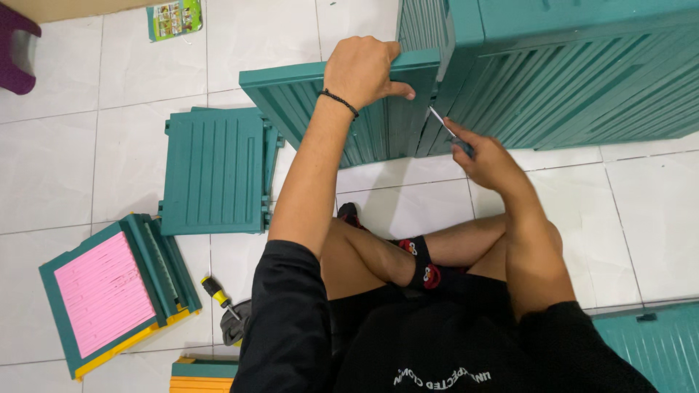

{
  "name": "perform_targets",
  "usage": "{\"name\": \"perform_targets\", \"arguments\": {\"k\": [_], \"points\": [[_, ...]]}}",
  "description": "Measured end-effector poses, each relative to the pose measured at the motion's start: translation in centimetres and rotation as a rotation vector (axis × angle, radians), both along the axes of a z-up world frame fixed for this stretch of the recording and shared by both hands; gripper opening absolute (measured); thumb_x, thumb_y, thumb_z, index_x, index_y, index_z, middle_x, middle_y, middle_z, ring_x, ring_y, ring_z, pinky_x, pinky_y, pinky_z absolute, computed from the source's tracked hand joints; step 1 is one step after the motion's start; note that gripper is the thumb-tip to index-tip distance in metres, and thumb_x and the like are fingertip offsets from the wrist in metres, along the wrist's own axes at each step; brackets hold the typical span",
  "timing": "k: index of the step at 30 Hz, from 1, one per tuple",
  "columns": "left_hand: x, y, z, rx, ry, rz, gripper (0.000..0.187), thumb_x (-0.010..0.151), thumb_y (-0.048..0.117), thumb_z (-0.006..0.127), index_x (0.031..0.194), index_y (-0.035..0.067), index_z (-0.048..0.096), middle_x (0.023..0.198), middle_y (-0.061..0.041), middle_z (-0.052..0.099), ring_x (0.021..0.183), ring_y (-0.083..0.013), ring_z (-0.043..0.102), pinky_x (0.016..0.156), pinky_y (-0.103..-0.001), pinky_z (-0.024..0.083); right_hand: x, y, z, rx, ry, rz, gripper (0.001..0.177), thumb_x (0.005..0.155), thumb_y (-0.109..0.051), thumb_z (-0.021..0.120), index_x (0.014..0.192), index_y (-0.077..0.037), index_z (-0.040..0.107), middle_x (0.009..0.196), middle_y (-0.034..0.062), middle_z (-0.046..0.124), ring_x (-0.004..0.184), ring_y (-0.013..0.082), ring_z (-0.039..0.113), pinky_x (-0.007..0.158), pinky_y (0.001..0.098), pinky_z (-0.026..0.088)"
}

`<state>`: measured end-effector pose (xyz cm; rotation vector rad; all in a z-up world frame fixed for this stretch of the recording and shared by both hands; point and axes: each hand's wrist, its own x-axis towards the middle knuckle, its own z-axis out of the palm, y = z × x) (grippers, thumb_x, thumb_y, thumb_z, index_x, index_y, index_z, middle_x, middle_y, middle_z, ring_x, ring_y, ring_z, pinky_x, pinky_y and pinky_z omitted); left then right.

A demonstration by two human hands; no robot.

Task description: The person sits on the floor and uses a screwdriver to pry apart the side panels of a teal plastic storage unit. They remove several panels one by one, placing them on the floor, and continue to separate components of the unit.

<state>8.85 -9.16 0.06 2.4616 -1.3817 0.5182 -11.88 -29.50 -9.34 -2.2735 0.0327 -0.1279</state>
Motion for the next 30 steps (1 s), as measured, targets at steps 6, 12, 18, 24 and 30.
{"name": "perform_targets", "arguments": {"k": [6, 12, 18, 24, 30], "points": [[1.2, 0.1, 0.0, 0.001, -0.017, -0.019, 0.067, 0.054, 0.07, 0.091, 0.071, 0.009, 0.067, 0.055, -0.008, 0.062, 0.059, -0.0353, 0.065, 0.055, -0.046, 0.051, 0.8, -1.8, -0.6, -0.05, 0.142, -0.006, 0.055, 0.098, -0.021, 0.061, 0.152, -0.023, 0.051, 0.138, 0.0165, 0.064, 0.126, 0.0332, 0.063, 0.105, 0.0382, 0.048], [1.3, -0.2, 0.1, -0.009, 0.009, 0.014, 0.067, 0.055, 0.07, 0.091, 0.071, 0.01, 0.066, 0.055, -0.008, 0.063, 0.058, -0.0349, 0.065, 0.055, -0.047, 0.051, 1.1, 4.9, -4.8, 0.275, 0.303, -0.383, 0.06, 0.107, -0.021, 0.058, 0.164, -0.029, 0.042, 0.097, 0.0348, 0.068, 0.063, 0.026, 0.057, 0.062, 0.041, 0.053], [0.9, -0.1, 0.0, -0.006, 0.043, 0.033, 0.065, 0.055, 0.067, 0.091, 0.072, 0.01, 0.066, 0.056, -0.008, 0.064, 0.058, -0.0345, 0.066, 0.055, -0.047, 0.051, 3.6, 8.2, -9.0, 0.38, -0.015, -0.493, 0.055, 0.103, -0.015, 0.058, 0.156, -0.016, 0.045, 0.1, 0.0201, 0.075, 0.058, 0.0188, 0.061, 0.058, 0.0334, 0.054], [1.0, -0.2, 0.3, -0.011, 0.026, 0.025, 0.064, 0.053, 0.066, 0.092, 0.071, 0.01, 0.067, 0.056, -0.009, 0.064, 0.059, -0.0348, 0.066, 0.055, -0.047, 0.051, 4.6, 5.0, -10.4, 0.085, -0.341, -0.339, 0.037, 0.106, -0.014, 0.067, 0.139, -0.001, 0.058, 0.113, 0.0245, 0.073, 0.099, 0.0308, 0.072, 0.086, 0.0385, 0.057], [1.4, -0.3, 0.2, -0.008, 0.037, -0.001, 0.064, 0.054, 0.067, 0.092, 0.072, 0.01, 0.067, 0.057, -0.01, 0.064, 0.06, -0.0352, 0.067, 0.056, -0.047, 0.052, 3.7, 2.5, -7.9, 0.027, -0.072, -0.31, 0.039, 0.097, -0.021, 0.069, 0.132, -0.004, 0.066, 0.075, 0.0199, 0.068, 0.064, 0.0271, 0.066, 0.065, 0.0379, 0.054]]}}
